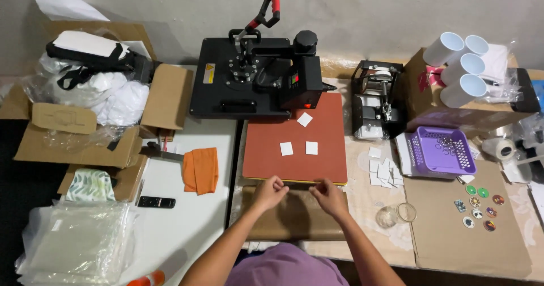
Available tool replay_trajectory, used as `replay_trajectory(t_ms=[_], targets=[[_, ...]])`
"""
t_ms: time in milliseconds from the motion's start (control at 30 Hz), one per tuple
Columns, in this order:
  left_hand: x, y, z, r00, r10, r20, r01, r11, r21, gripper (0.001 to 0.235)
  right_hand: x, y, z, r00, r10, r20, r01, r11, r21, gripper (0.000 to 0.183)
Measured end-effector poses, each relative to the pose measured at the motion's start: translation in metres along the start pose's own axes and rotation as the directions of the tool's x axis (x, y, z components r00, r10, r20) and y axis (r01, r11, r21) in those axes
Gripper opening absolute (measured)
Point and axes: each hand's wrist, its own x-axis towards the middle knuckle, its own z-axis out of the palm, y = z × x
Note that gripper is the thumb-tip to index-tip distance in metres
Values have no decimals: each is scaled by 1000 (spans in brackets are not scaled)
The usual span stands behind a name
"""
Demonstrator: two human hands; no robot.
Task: The person is peeling the backing off small heat-transfer labels, aligning them on a heat press bed, covering them with a teflon sheet, and then operating the heat press machine.
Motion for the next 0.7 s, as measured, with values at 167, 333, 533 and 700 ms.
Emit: replay_trajectory(t_ms=[167, 333, 533, 700], targets=[[40, 61, -32, 991, 127, -49, -122, 988, 92, 39, 99, -9, -5, 994, -99, -49, 88, 978, -188, 63], [45, 87, -9, 988, 155, -13, -153, 983, 97, 42, 157, -21, -22, 994, -110, -4, 102, 932, -349, 76], [21, 68, 43, 994, 87, 70, -93, 992, 81, 37, 162, -55, -39, 972, -152, 179, 223, 842, -491, 78], [3, 37, 83, 999, -48, 12, 49, 999, -24, 36, 146, -49, -39, 862, -406, 304, 507, 707, -493, 73]])
